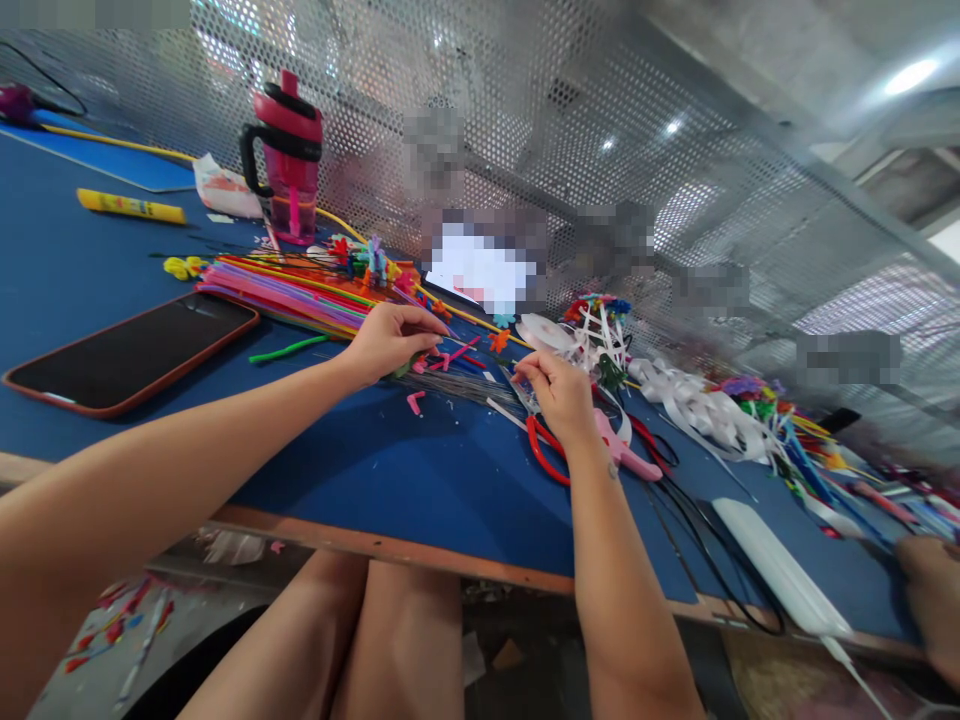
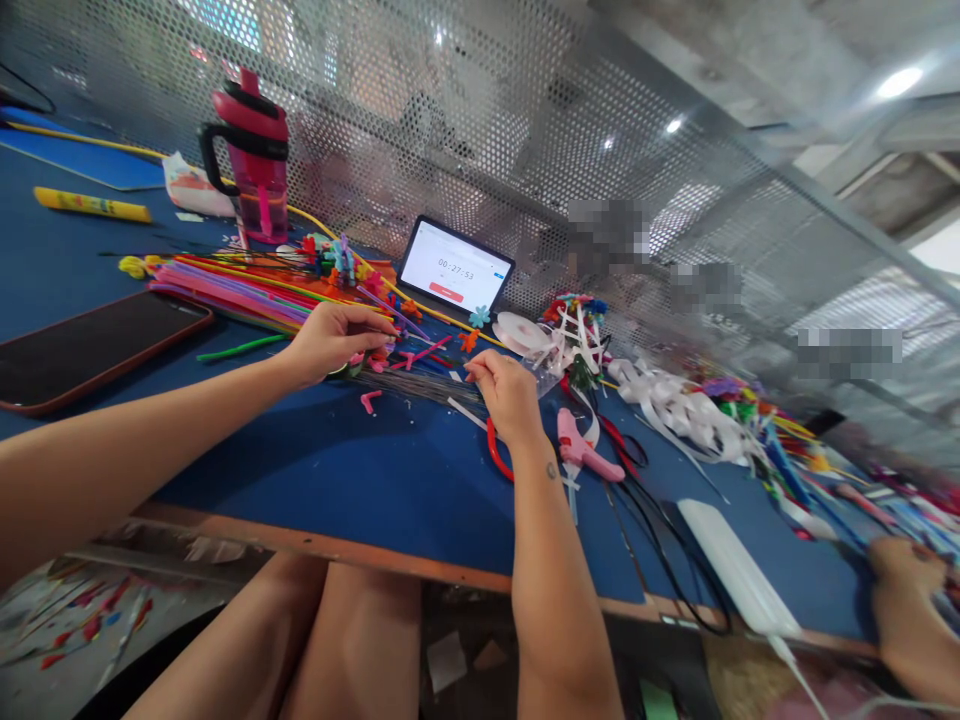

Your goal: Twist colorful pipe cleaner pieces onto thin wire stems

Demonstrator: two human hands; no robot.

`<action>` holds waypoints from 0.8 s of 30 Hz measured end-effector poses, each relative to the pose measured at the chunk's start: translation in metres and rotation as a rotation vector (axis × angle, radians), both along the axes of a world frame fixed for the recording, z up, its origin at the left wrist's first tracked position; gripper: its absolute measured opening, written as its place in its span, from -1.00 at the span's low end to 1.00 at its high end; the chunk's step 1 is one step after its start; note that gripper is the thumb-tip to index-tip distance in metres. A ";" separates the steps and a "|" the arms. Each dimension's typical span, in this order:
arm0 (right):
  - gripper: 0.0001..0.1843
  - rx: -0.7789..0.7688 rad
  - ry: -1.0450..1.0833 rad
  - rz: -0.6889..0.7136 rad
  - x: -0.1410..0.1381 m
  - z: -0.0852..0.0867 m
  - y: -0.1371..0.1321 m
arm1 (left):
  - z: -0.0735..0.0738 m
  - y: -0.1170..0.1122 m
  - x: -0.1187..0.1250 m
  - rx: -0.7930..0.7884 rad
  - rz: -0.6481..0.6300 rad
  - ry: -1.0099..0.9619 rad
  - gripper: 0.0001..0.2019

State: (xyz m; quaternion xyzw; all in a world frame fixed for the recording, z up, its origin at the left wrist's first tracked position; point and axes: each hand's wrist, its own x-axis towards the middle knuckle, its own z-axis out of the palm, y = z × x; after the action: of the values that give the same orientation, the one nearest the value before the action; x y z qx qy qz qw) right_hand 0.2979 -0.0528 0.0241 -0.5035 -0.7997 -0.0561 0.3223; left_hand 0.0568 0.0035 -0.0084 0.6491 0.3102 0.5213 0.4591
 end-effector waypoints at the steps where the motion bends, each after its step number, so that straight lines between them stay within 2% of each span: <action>1: -0.74 0.001 -0.012 0.000 0.000 0.001 0.000 | 0.000 0.000 0.000 0.002 -0.001 -0.001 -0.80; 3: -0.74 -0.006 -0.018 0.004 0.000 0.001 0.000 | 0.001 -0.001 0.000 0.000 -0.001 -0.003 -0.79; 5: -0.84 -0.010 0.007 0.009 0.000 -0.001 0.000 | 0.001 -0.001 0.000 -0.006 0.002 -0.006 -0.80; 10: -0.89 0.067 0.029 -0.018 0.000 -0.003 0.000 | -0.001 0.000 0.000 0.008 -0.009 -0.010 -0.82; 17: -0.74 -0.021 -0.031 0.034 0.000 -0.002 0.001 | 0.001 -0.001 0.000 -0.022 -0.013 -0.021 -0.81; 20: -0.81 -0.036 -0.003 0.035 0.000 -0.004 0.002 | 0.003 -0.003 0.001 -0.038 -0.005 -0.024 -0.81; 24: -0.85 0.028 0.019 -0.006 -0.001 -0.004 0.000 | 0.003 -0.002 0.001 -0.017 0.012 -0.025 -0.82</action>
State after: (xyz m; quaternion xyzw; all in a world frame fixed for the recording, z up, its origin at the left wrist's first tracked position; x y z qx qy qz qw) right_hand 0.2969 -0.0527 0.0200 -0.5017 -0.7943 -0.0636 0.3366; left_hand 0.0575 0.0013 -0.0056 0.6366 0.3129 0.5294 0.4653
